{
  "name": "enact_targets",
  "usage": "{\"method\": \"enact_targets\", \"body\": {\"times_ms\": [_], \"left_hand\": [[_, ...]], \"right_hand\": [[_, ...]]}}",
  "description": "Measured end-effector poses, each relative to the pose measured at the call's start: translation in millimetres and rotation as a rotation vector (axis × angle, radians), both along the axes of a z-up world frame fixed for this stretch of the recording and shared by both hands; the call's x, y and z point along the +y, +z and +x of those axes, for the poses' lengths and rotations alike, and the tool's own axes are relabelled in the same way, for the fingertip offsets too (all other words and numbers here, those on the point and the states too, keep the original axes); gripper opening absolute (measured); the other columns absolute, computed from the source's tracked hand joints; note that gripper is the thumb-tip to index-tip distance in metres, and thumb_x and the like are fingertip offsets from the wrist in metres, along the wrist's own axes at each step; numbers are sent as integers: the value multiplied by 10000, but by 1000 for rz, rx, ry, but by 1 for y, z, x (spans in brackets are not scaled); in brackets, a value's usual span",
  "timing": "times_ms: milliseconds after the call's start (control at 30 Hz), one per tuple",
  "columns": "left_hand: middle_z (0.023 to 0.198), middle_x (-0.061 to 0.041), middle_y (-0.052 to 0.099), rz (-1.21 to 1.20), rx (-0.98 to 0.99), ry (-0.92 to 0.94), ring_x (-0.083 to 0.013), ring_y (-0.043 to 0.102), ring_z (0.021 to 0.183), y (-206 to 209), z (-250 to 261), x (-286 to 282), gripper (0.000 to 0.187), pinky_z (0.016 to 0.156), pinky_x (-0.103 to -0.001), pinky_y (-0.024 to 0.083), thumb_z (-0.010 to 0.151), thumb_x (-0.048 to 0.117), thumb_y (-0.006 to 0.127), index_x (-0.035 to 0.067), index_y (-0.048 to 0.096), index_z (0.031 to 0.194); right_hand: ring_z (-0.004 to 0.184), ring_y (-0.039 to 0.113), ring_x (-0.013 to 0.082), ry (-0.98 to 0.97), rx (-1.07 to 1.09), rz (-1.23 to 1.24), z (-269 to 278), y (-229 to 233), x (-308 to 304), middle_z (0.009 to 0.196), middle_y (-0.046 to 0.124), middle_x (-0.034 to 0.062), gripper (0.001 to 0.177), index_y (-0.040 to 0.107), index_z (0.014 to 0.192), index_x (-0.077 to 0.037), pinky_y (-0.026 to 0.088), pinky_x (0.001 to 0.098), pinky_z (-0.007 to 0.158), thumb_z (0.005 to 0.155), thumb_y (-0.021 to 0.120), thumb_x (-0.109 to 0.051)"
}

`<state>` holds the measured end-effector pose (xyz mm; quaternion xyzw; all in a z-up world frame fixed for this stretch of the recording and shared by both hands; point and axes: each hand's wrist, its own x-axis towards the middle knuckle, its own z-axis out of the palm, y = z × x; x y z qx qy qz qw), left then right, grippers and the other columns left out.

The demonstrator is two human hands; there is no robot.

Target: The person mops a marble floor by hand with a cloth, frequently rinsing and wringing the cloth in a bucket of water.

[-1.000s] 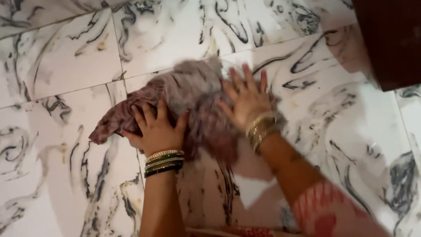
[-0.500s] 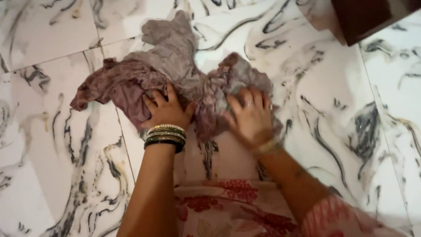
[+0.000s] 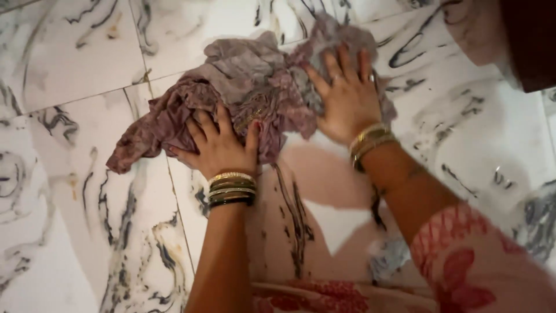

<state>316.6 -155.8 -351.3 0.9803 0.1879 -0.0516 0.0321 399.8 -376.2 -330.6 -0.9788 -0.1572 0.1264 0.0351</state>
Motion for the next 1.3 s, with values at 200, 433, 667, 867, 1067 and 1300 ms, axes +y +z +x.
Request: {"method": "enact_targets", "body": {"times_ms": [200,433,667,867,1067,1300], "left_hand": [[1663,-178,250,-45,20,12,-387,177,1534,2,2,-5,864,1100,-825,52,955,733,391,201,286,1627],[1712,-82,40,-106,552,-116,-367,-31,1567,55,-40,-29,1025,1054,-818,272,874,616,606,233,39,1637],[1718,-162,-11,-95,731,-209,-461,7,1552,73,-63,-48,1180,1032,-675,430,826,410,813,217,-7,1652],[1699,-81,11,-114,567,-97,-347,18,1557,67,-28,-42,1171,1059,-841,202,783,656,745,315,-2,1617],[1671,-140,194,-54,156,-58,-376,115,1539,16,-8,-24,851,1010,-900,115,905,630,587,269,256,1601],[1662,-138,224,-42,160,-76,-379,126,1546,11,-5,-30,867,1036,-884,113,902,602,576,218,258,1611]], "right_hand": [[1539,2,410,-46,81,-78,11,6,8,1715,87,74,856,251,1611,-360,138,700,1158,856,610,-542],[1530,-26,357,50,112,-201,-113,-3,-16,1677,52,165,1028,110,1622,-200,-38,573,1186,831,583,-654],[1553,-17,374,-59,170,-150,-218,25,-27,1690,63,182,1088,97,1625,-241,-33,578,1188,799,512,-817],[1511,-12,339,-55,120,-111,-120,10,-18,1680,61,178,1216,82,1664,-272,-26,575,1188,694,645,-742],[1567,38,341,6,-68,-92,-6,-15,-6,1687,175,177,1069,255,1631,-205,9,583,1239,752,758,-547],[1508,28,407,-136,36,-28,-1,-4,-1,1683,126,106,1001,293,1594,-275,75,720,1051,725,742,-492]]}}
